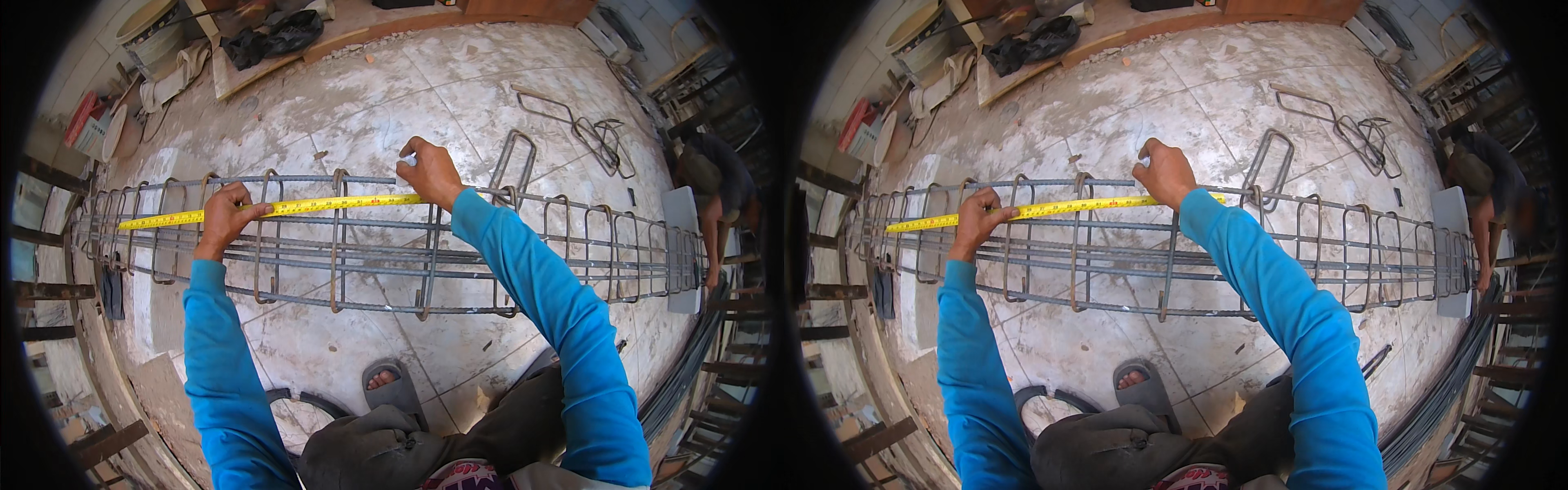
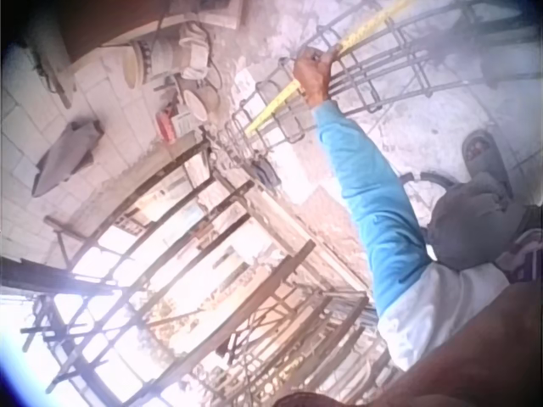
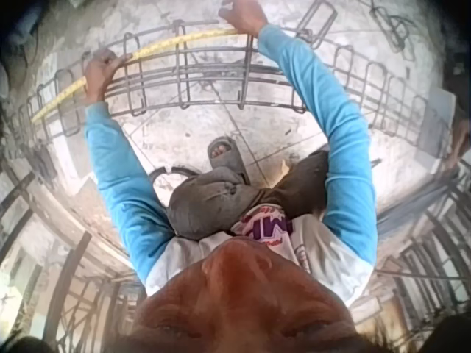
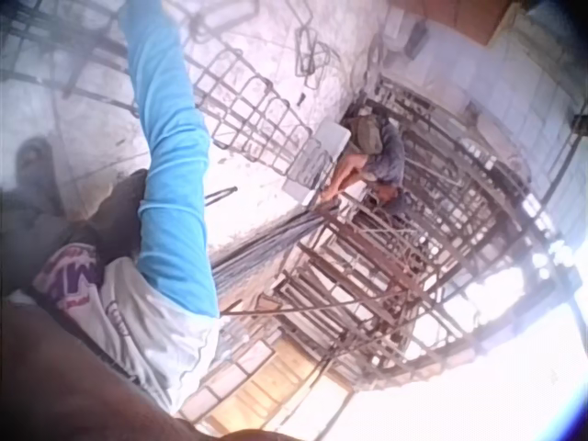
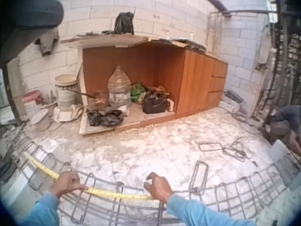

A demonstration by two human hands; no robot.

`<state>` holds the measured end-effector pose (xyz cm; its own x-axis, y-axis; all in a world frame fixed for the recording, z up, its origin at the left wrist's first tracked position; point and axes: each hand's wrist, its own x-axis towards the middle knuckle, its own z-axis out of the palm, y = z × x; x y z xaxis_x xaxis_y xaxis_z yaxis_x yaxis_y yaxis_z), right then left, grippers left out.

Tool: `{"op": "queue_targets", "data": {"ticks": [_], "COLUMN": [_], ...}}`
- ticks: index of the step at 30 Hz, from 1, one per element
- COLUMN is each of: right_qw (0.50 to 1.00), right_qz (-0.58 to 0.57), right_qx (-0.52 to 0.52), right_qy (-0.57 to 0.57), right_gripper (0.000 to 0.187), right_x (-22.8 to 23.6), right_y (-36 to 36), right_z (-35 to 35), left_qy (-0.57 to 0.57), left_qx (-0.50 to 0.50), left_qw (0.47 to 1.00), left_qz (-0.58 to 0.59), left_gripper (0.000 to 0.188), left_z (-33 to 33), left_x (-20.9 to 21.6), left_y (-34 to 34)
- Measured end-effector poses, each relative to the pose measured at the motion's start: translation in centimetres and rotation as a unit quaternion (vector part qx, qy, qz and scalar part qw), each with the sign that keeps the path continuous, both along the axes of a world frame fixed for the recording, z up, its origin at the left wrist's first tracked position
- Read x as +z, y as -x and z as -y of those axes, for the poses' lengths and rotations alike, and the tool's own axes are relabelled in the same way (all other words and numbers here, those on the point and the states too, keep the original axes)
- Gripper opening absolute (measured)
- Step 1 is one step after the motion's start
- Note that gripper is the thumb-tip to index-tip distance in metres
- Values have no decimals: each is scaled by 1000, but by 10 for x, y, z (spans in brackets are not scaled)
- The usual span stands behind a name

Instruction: The person uses pliers to twist and cut wire to secure metal stirrups onto longitudinal rebar rods, then uses a yellow tape measure and a piece of chalk to mark intervals along the rebar structure.

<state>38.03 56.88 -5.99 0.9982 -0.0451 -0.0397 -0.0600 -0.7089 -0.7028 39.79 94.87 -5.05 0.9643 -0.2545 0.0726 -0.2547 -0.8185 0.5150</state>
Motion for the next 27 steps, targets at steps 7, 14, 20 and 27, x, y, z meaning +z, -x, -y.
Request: {"op": "queue_targets", "data": {"ticks": [7, 14, 20, 27], "right_qw": [998, 996, 995, 994], "right_qz": [19, 19, 9, -22], "right_qx": [-2, 39, 36, 37], "right_qy": [56, 84, 97, 102], "right_gripper": [25, 28, 27, 28], "right_x": [1, 7, -4, 3], "right_y": [5, 17, 35, 47], "right_z": [-12, -16, -17, -25], "left_qy": [14, 56, 133, 149], "left_qx": [-8, -22, 8, 100], "left_qw": [999, 998, 991, 983], "left_qz": [32, 31, -12, -44], "left_gripper": [46, 41, 41, 43], "left_z": [-3, -25, -83, -106], "left_x": [1, 40, 49, 39], "left_y": [7, 62, 139, 219]}}
